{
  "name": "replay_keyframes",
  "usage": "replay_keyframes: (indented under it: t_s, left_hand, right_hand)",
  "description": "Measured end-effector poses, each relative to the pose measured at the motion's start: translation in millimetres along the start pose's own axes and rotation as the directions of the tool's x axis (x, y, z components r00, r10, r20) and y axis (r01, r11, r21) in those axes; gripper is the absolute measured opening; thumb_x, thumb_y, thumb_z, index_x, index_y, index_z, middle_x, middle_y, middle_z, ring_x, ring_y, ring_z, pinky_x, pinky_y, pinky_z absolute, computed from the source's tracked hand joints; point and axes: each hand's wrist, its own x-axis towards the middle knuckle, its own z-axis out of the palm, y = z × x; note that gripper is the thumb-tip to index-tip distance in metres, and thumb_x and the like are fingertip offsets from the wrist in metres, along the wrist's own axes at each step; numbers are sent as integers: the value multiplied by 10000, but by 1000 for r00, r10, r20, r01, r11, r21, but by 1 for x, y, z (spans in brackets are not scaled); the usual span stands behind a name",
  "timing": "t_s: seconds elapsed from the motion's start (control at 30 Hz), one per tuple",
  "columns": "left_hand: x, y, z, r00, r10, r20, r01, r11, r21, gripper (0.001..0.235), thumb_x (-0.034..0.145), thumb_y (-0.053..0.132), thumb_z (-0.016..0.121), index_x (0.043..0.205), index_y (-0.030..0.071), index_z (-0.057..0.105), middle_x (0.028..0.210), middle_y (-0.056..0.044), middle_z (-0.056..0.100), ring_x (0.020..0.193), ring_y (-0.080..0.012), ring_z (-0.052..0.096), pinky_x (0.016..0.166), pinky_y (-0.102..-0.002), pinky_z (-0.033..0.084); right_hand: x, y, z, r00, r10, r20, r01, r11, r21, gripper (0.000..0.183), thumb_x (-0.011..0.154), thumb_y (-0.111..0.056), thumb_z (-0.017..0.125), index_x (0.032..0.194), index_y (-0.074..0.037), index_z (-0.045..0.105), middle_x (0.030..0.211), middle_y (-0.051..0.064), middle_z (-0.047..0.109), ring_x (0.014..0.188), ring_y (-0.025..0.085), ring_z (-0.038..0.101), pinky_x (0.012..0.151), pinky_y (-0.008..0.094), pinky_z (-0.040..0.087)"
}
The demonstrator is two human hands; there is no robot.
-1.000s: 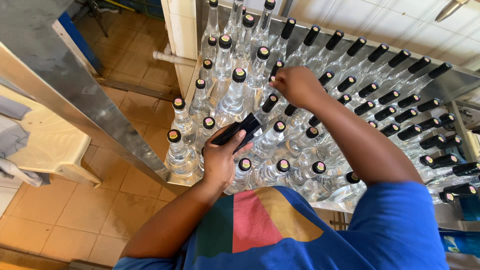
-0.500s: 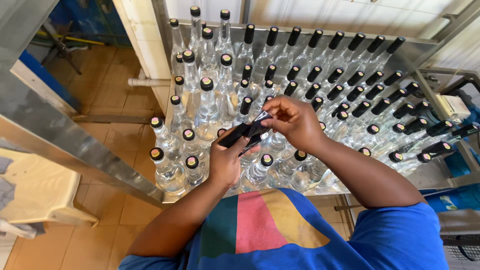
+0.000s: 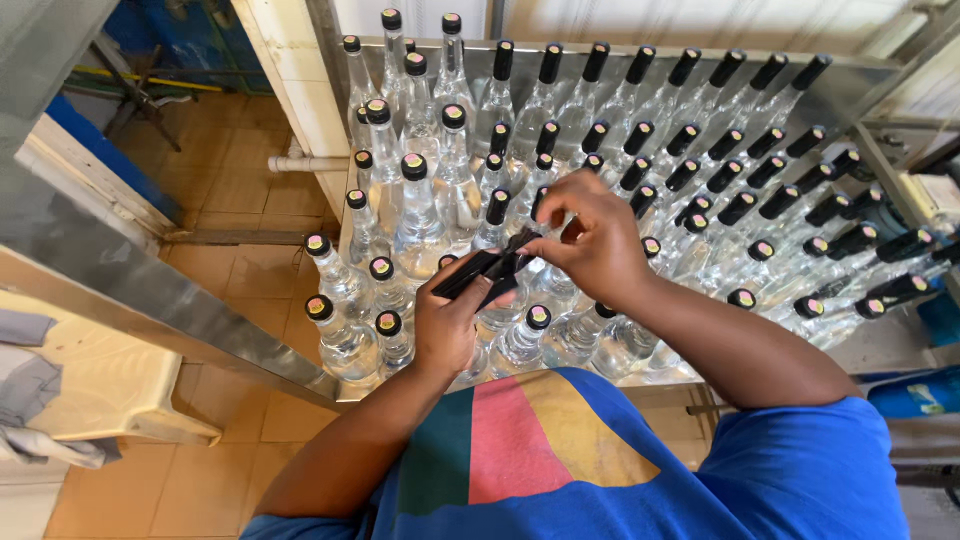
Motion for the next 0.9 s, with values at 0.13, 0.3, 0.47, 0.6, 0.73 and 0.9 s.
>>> replay_keyframes:
  t_s: [0.13, 0.3, 0.47, 0.6, 0.73, 0.9]
  left_hand:
    - [-6, 19, 13, 1000, 17, 2, -17, 996, 93, 306, 979, -65, 719, 1270, -59, 813, 1097, -314, 809, 1038, -417, 812, 827, -599, 748]
    - [-2, 26, 28, 1000, 17, -4, -17, 987, 158, 301, 962, -76, 741, 1251, -49, 819, 1081, -256, 777, 1046, -418, 811, 844, -602, 741]
    - [18, 43, 29, 965, -6, -261, 12, 1000, 19, 304, 976, -24, 790, 1273, -75, 751, 1079, -248, 726, 971, -403, 795, 856, -627, 740]
    - [27, 26, 14, 945, -6, -328, -17, 998, -66, 237, 991, -23, 774, 1216, -80, 725, 1033, -218, 701, 946, -422, 810, 822, -621, 737]
    - [23, 20, 4, 948, -60, -312, 39, 997, -72, 225, 952, 1, 839, 1162, -50, 777, 1005, -215, 735, 921, -432, 819, 801, -640, 733]
    - [22, 15, -16, 950, -65, -305, 51, 997, -54, 255, 946, 26, 866, 1182, -49, 804, 1015, -254, 786, 942, -421, 824, 836, -660, 720]
  right_hand:
    - [-4, 14, -7, 993, 99, 64, -101, 994, 43, 211, 818, -49, 999, 911, -57, 810, 781, 97, 738, 592, 163, 682, 499, 273, 549]
    - [-4, 22, -34, 906, 353, 235, -400, 894, 199, 177, 862, 57, 890, 1032, 24, 854, 797, 173, 802, 551, 175, 734, 527, 290, 633]
    - [40, 31, -63, 934, 308, 182, -313, 950, 2, 256, 1111, -71, 710, 885, -53, 829, 649, 171, 737, 518, 222, 709, 517, 304, 562]
    - [91, 203, -37, 971, 194, 143, -126, 915, -384, 245, 1057, -208, 735, 1223, -328, 869, 645, -13, 741, 671, 266, 770, 718, 356, 604]
    - [136, 297, 19, 932, 297, 206, -71, 709, -702, 239, 1005, -434, 810, 1240, -447, 850, 898, 75, 835, 900, 460, 780, 881, 537, 651]
    - [165, 332, 54, 877, 359, 321, 1, 665, -747, 226, 986, -368, 813, 1195, -310, 877, 1025, 102, 861, 1026, 434, 806, 953, 548, 644]
